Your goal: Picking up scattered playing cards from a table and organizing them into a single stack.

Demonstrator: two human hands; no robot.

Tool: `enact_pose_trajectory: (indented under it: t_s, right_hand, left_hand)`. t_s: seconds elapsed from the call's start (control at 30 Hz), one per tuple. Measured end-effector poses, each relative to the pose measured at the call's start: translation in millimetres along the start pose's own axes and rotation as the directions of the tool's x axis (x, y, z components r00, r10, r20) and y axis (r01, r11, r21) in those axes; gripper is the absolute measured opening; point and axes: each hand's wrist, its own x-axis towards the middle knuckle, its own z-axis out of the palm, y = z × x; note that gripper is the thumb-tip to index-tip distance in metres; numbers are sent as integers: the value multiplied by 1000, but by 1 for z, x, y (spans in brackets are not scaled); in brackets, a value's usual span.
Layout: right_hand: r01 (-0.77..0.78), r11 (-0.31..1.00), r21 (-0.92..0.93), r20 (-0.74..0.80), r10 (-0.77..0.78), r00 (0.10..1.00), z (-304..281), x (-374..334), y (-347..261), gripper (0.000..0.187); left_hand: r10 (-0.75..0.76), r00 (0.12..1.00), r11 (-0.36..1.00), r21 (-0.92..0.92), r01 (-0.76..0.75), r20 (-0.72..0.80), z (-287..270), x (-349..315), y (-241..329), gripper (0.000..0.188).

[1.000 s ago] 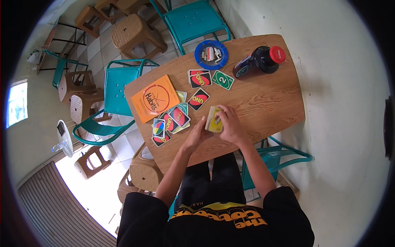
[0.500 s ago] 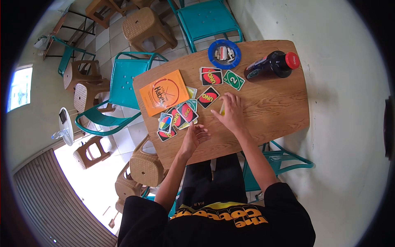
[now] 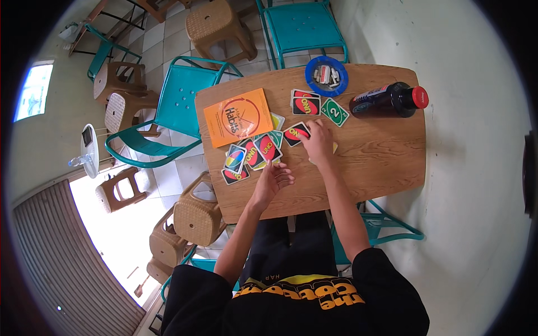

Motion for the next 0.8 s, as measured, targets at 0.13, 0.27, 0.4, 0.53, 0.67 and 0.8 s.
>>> enact_pose_trajectory:
  t_s: [0.13,0.27,0.4,0.53,0.67,0.8]
  right_hand:
    - [-67,800,597,169,-44,985,-33,-21,-17,12]
    - [142,803,578,0,-174,985,-47,-55,-30,21]
    - [293,865,408,-15,-314,949,-54,-76,-32,24]
    - [334,811,481,34,-397,917,-73,-70,-25,27]
    - [149,857,493,127,-241,962,-64,-35,9,28]
    - [96,975,202,-38,-90,995,-42,7,50,40]
  left_hand:
    - [-20,1000,999,43,20,-10,9,2,1,55]
    - [4,997,999,-35,-2,79,28,9,0,64]
    - [105,993,974,-206,-90,59,52,18,4,59]
    - [128,992,988,-84,-129,-13,41,23,3,50]
    - [100,992,984,-143,-111,-83,36,26,5,56]
    - [63,992,995,-65,-70,-110,40,22,12,70]
